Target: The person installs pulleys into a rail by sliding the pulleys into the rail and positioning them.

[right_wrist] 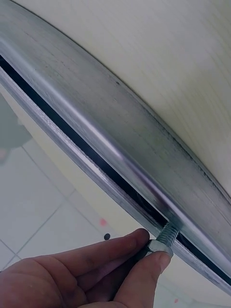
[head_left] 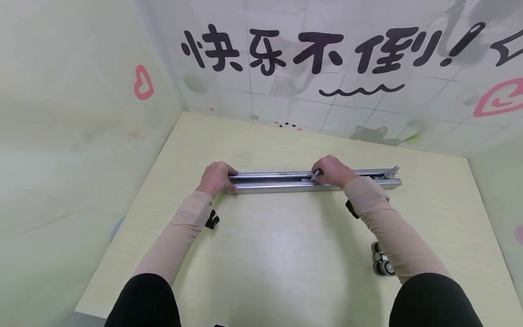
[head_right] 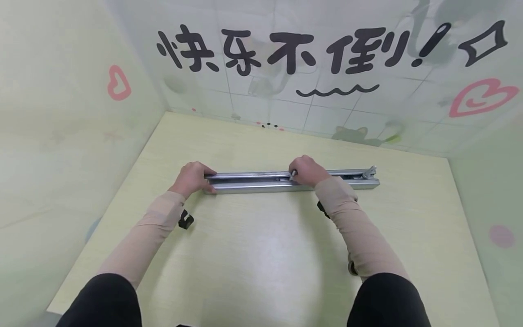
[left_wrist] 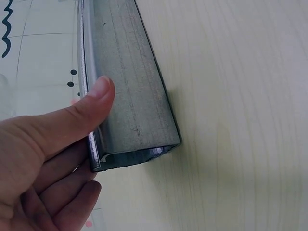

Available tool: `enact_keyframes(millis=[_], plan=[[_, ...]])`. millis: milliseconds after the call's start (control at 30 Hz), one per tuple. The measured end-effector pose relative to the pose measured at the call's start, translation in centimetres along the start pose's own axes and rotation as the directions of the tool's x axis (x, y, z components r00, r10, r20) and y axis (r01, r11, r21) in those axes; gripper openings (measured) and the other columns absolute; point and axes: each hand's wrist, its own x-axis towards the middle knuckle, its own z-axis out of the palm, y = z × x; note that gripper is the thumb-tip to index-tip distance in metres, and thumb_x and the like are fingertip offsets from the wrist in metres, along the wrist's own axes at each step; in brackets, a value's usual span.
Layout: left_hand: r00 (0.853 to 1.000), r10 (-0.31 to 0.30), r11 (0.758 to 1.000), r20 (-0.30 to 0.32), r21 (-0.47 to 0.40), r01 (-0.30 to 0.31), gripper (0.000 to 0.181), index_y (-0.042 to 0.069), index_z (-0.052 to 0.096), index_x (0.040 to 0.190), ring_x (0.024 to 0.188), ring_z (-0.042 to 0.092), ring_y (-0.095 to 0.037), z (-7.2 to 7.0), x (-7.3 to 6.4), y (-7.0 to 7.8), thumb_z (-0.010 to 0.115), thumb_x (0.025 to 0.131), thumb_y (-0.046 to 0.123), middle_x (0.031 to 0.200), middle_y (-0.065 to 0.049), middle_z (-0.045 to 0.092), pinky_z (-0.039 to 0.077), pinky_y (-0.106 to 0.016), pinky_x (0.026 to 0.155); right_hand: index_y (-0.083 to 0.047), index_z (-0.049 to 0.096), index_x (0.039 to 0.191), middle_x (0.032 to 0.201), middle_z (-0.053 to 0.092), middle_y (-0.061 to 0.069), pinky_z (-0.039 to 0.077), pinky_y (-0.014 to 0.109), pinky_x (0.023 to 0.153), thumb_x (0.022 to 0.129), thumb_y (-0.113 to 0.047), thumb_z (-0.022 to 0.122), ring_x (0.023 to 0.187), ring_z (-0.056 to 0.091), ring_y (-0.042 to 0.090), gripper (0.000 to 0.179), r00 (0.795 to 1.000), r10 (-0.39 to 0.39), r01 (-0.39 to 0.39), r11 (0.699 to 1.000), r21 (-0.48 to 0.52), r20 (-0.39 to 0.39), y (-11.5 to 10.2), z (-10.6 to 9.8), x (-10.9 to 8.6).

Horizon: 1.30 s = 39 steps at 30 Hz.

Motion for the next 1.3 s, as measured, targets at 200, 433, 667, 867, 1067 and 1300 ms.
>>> enact_keyframes(millis=[200, 433, 667, 867, 1067, 1300], plan=[[1.000, 0.007, 1.000, -0.009, 0.004, -0.007, 0.056, 0.007, 0.067, 0.108, 0.105, 0.055, -0.030, 0.1, 0.1, 0.0, 0.086, 0.056, 0.017, 0.111, -0.012, 0.064, 0.041, -0.041, 0.093, 0.006, 0.068, 0.086, 0.083, 0.068, 0.016, 0.053, 0.036, 0.072, 0.075, 0.007, 0.065, 0.078, 0.064, 0.026, 0.011, 1.000, -0.003, 0.003, 1.000, -0.003, -0.015, 0.7, 0.0, -0.4], [1.000, -0.007, 1.000, 0.000, -0.001, 0.007, 0.057, 0.007, 0.066, 0.108, 0.106, 0.055, -0.030, 0.1, 0.1, 0.1, 0.085, 0.056, 0.017, 0.112, -0.013, 0.063, 0.041, -0.041, 0.094, 0.007, 0.068, 0.088, 0.086, 0.068, 0.017, 0.053, 0.037, 0.073, 0.076, 0.006, 0.065, 0.080, 0.064, 0.027, 0.013, 1.000, 0.010, -0.010, 1.000, -0.004, -0.017, 0.9, -0.2, -0.7], [1.000, 0.001, 1.000, -0.001, -0.009, -0.001, 0.057, 0.007, 0.066, 0.108, 0.105, 0.055, -0.030, 0.3, 0.2, 0.2, 0.085, 0.055, 0.017, 0.111, -0.013, 0.064, 0.041, -0.041, 0.094, 0.007, 0.068, 0.086, 0.083, 0.068, 0.017, 0.053, 0.037, 0.071, 0.075, 0.007, 0.065, 0.078, 0.064, 0.026, 0.011, 1.000, -0.014, 0.014, 1.000, 0.002, -0.024, 1.2, -0.3, -0.8], [1.000, -0.007, 1.000, 0.001, -0.002, 0.007, 0.057, 0.007, 0.066, 0.108, 0.105, 0.055, -0.030, 0.2, 0.2, 0.2, 0.086, 0.055, 0.017, 0.112, -0.013, 0.063, 0.042, -0.041, 0.093, 0.007, 0.068, 0.086, 0.083, 0.068, 0.016, 0.054, 0.037, 0.071, 0.075, 0.008, 0.064, 0.078, 0.064, 0.026, 0.011, 1.000, -0.012, 0.012, 1.000, 0.003, -0.020, 1.4, -0.4, -0.9], [1.000, -0.011, 1.000, 0.009, -0.007, 0.011, 0.057, 0.007, 0.066, 0.108, 0.106, 0.054, -0.031, 0.1, 0.3, 0.1, 0.086, 0.055, 0.017, 0.113, -0.013, 0.063, 0.041, -0.041, 0.093, 0.006, 0.068, 0.086, 0.083, 0.068, 0.016, 0.054, 0.035, 0.070, 0.075, 0.008, 0.064, 0.077, 0.064, 0.024, 0.012, 1.000, -0.007, 0.007, 1.000, 0.016, -0.019, 1.4, -0.6, -1.0], [1.000, -0.015, 1.000, 0.017, 0.008, 0.015, 0.057, 0.007, 0.066, 0.109, 0.105, 0.055, -0.031, 0.0, 0.4, 0.0, 0.085, 0.056, 0.018, 0.112, -0.013, 0.063, 0.041, -0.041, 0.093, 0.008, 0.061, 0.107, 0.097, 0.065, 0.020, 0.053, 0.038, 0.075, 0.075, 0.008, 0.063, 0.086, 0.063, 0.029, 0.032, 0.999, -0.025, 0.024, 0.999, 0.022, 0.046, 2.6, -1.2, -1.7]])
